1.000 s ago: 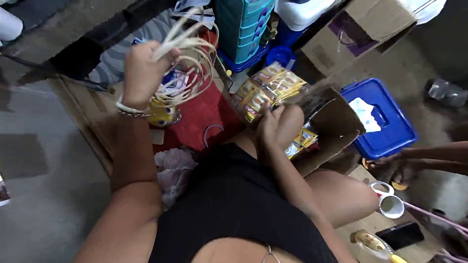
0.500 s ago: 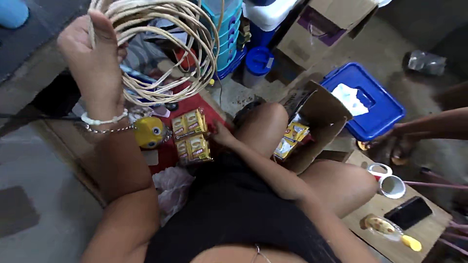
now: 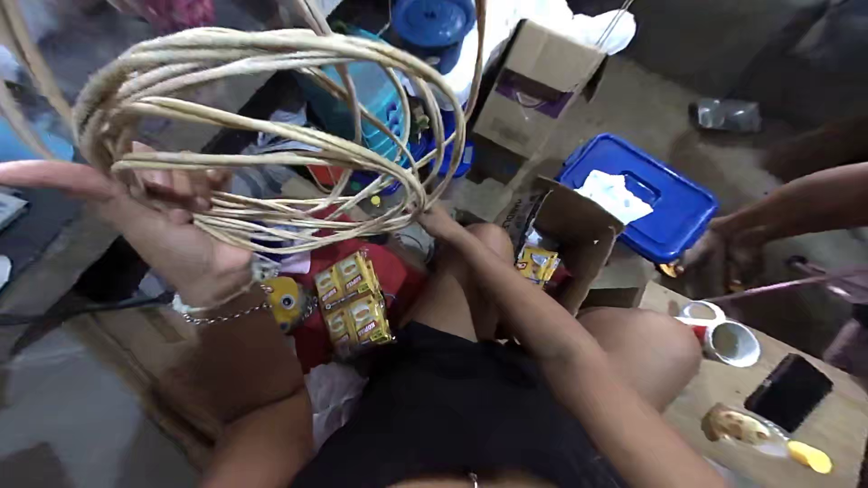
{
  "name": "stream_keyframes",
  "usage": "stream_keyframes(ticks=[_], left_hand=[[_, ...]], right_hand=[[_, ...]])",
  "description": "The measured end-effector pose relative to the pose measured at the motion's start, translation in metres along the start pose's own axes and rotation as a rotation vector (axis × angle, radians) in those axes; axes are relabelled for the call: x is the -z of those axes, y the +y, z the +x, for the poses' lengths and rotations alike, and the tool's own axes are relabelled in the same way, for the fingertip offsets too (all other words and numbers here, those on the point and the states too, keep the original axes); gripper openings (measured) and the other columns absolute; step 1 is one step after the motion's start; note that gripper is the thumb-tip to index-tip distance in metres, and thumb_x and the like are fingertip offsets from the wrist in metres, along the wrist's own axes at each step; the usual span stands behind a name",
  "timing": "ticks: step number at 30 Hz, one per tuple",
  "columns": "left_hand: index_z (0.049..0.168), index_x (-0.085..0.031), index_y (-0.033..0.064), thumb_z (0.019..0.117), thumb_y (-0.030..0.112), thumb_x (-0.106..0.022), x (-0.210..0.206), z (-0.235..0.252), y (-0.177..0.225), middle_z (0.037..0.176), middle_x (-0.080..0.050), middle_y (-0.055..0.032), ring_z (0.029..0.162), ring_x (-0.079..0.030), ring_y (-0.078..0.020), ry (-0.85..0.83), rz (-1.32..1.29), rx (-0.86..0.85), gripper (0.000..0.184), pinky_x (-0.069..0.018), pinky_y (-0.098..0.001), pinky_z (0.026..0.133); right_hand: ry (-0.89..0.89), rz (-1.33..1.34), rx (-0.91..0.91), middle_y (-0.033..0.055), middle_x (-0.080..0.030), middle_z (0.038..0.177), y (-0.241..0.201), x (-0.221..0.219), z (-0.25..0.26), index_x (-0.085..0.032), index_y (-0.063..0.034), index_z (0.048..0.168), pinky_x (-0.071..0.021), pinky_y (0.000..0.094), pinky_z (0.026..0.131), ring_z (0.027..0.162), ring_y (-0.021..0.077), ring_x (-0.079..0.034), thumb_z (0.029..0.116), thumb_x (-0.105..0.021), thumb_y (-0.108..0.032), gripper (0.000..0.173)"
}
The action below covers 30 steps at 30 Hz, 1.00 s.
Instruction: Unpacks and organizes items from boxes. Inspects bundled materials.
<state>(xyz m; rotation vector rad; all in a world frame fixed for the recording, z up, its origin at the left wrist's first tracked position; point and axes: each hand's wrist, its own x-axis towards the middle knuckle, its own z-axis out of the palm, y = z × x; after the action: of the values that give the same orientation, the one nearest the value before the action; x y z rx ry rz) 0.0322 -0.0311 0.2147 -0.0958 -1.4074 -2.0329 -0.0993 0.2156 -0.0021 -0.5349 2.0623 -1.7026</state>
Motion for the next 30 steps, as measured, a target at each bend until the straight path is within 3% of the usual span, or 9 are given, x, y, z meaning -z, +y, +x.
stream_keyframes(ticks=[4,8,12,16,19,21,23,25,30], left_hand=[[0.071,-0.051,0.0247,0.1005,0.069,-0.004,-0.017,-0.015,-0.021,0.054,-0.045,0.0108,0.057,-0.054,-0.0033,0.070,-0.163,0.092,0.071,-0.0550,-0.0239,0.072],[0.076,-0.052,0.0270,0.1033,0.067,-0.017,-0.013,-0.047,-0.071,0.055,-0.041,0.0119,0.053,-0.047,-0.0010,0.143,-0.297,0.229,0.060,-0.0506,-0.0209,0.067],[0.072,-0.053,0.0251,0.1055,0.049,-0.047,-0.017,-0.069,-0.106,0.053,-0.044,0.0112,0.050,-0.050,-0.0034,0.379,-0.301,0.577,0.042,-0.0526,-0.0234,0.059],[0.087,-0.054,0.0150,0.1070,0.035,-0.044,-0.025,-0.103,-0.141,0.061,-0.054,0.0011,0.055,-0.058,-0.0121,0.469,-0.260,1.126,0.030,-0.0554,-0.0308,0.056],[0.100,-0.055,0.0094,0.1121,0.024,-0.031,-0.037,-0.137,-0.119,0.074,-0.060,-0.0006,0.063,-0.061,-0.0067,0.204,-0.230,1.232,0.031,-0.0539,-0.0229,0.056],[0.128,-0.050,-0.0032,0.1059,-0.003,-0.033,-0.044,-0.153,-0.073,0.099,-0.058,-0.0018,0.086,-0.057,0.0021,-0.113,0.093,1.059,0.028,-0.0494,-0.0139,0.076],[0.145,-0.039,-0.0097,0.1027,-0.006,-0.041,-0.047,-0.156,-0.041,0.131,-0.055,-0.0129,0.113,-0.052,-0.0004,-0.252,0.360,0.978,0.043,-0.0428,-0.0154,0.099],[0.146,-0.041,-0.0114,0.1043,0.001,-0.045,-0.021,-0.167,-0.066,0.137,-0.057,-0.0163,0.122,-0.054,-0.0041,-0.286,0.466,0.844,0.044,-0.0417,-0.0196,0.106],[0.107,-0.055,0.0058,0.1077,0.003,-0.030,-0.014,-0.122,-0.154,0.079,-0.059,0.0037,0.068,-0.058,-0.0008,0.201,0.001,0.864,0.024,-0.0513,-0.0168,0.063]], right_hand=[[-0.018,0.635,0.015,-0.0014,-0.065,0.121,-0.042,-0.012,-0.027,-0.052,-0.0156,0.126,-0.0551,0.0345,0.093,0.107,0.0099,-0.064,0.1110,-0.034,-0.033,0.029],[-0.018,0.918,0.177,0.0055,-0.069,0.129,-0.085,0.005,-0.069,-0.063,-0.0162,0.126,-0.0567,0.0403,0.095,0.116,0.0189,-0.067,0.1080,-0.031,-0.050,0.050],[-0.197,0.647,0.403,-0.0086,-0.064,0.124,-0.091,0.033,-0.096,-0.065,-0.0294,0.111,-0.0537,0.0312,0.090,0.110,0.0085,-0.061,0.0843,-0.056,-0.079,0.057],[-0.318,0.462,0.416,-0.0110,-0.061,0.131,-0.094,0.040,-0.111,-0.064,-0.0361,0.116,-0.0541,0.0333,0.095,0.116,0.0097,-0.061,0.0848,-0.067,-0.068,0.045],[-0.436,0.563,0.407,0.0011,-0.052,0.154,-0.103,0.020,-0.114,-0.073,-0.0288,0.104,-0.0490,0.0399,0.108,0.137,0.0210,-0.053,0.0917,-0.063,-0.060,0.035],[-0.451,0.558,0.417,0.0025,-0.054,0.153,-0.105,0.002,-0.119,-0.075,-0.0231,0.103,-0.0519,0.0322,0.101,0.130,0.0152,-0.058,0.0992,-0.059,-0.050,0.032],[-0.436,0.597,0.369,0.0037,-0.056,0.151,-0.101,-0.011,-0.129,-0.075,-0.0172,0.106,-0.0491,0.0315,0.105,0.131,0.0136,-0.058,0.1041,-0.054,-0.046,0.036],[-0.387,0.671,0.284,0.0082,-0.055,0.152,-0.094,-0.018,-0.139,-0.074,-0.0127,0.105,-0.0479,0.0325,0.105,0.132,0.0166,-0.057,0.1041,-0.049,-0.052,0.046],[-0.262,0.784,0.143,0.0095,-0.063,0.143,-0.073,-0.012,-0.164,-0.072,-0.0157,0.092,-0.0458,0.0380,0.110,0.135,0.0210,-0.057,0.1021,-0.053,-0.051,0.042]])
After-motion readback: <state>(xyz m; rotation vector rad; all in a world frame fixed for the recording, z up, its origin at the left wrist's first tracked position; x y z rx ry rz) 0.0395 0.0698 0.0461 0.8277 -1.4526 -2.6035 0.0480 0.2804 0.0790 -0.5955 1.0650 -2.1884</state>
